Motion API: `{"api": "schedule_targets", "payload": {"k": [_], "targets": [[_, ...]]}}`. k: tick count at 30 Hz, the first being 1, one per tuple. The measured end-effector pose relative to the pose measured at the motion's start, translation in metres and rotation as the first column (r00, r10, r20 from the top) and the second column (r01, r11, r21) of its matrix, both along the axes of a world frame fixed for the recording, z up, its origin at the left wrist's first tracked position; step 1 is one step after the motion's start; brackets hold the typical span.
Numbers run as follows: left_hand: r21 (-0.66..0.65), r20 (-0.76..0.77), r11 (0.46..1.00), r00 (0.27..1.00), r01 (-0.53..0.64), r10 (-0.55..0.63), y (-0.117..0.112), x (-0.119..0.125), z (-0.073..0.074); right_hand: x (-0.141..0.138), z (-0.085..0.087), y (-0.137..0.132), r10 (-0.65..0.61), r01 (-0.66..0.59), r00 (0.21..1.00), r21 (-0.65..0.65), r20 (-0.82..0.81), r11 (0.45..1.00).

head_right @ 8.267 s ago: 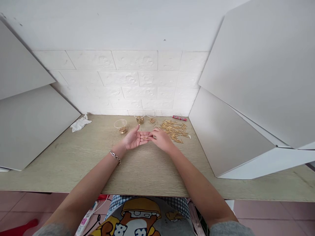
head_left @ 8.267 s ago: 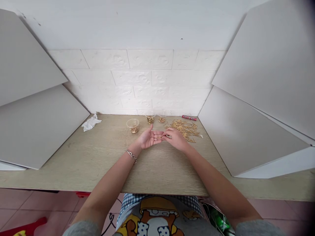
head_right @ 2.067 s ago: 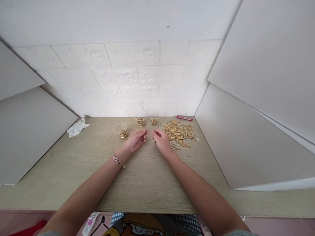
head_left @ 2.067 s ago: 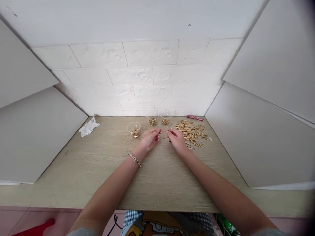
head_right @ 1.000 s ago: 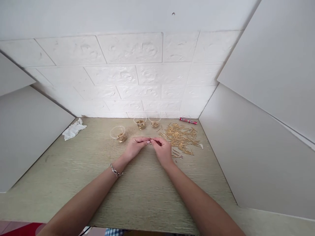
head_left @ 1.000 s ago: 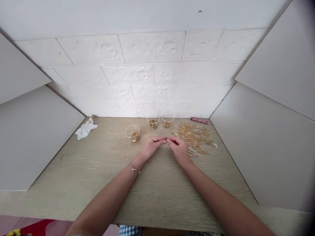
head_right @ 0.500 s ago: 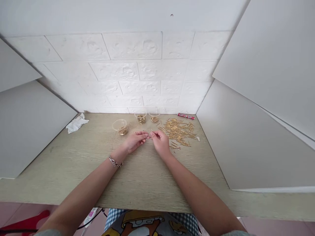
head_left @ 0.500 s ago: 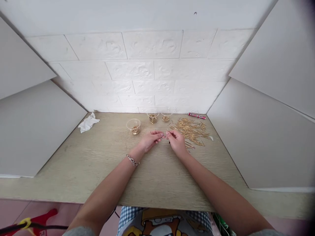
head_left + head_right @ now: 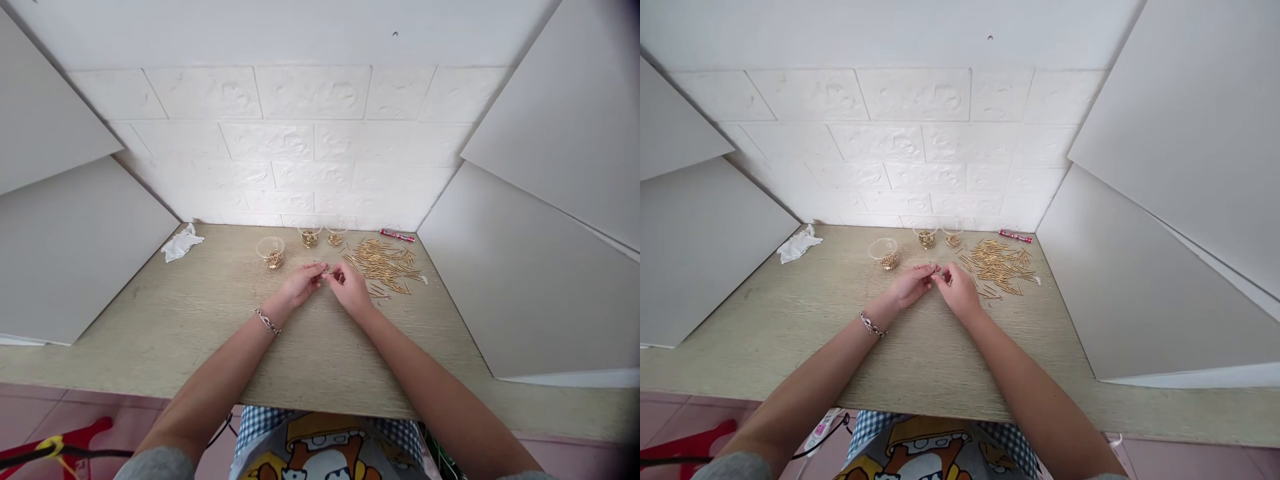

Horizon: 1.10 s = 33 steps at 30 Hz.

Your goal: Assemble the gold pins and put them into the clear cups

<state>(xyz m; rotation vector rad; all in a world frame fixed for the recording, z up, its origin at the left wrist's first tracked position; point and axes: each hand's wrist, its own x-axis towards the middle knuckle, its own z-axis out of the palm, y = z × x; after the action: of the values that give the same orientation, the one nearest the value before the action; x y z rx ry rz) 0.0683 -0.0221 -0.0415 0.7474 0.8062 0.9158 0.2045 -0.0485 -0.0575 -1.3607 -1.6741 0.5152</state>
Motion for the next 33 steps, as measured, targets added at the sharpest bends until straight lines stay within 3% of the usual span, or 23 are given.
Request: {"api": "schedule_targets", "payload": {"k": [7,19,33], "targets": [[0.001,0.053,0.999,0.998,0.043,-0.043,0.0020,-0.0027,-0.0024,0.0049,0.0024,0.0039,0.094,-0.092,0.995,0.091,-0.020,0.992],[-0.118,0.028,0.991,0.998,0.057,-0.054,-0.0026,-0.0021,0.0031,0.0085,0.0017,0.0060,0.062,-0.061,0.998,0.137,0.003,0.989],[-0.020,-0.055,0.991,0.989,0.134,-0.135,-0.0018,-0.0073,0.0057,0.0079,0.0032,0.0042,0.045,-0.044,0.999,0.095,-0.014,0.994]]}}
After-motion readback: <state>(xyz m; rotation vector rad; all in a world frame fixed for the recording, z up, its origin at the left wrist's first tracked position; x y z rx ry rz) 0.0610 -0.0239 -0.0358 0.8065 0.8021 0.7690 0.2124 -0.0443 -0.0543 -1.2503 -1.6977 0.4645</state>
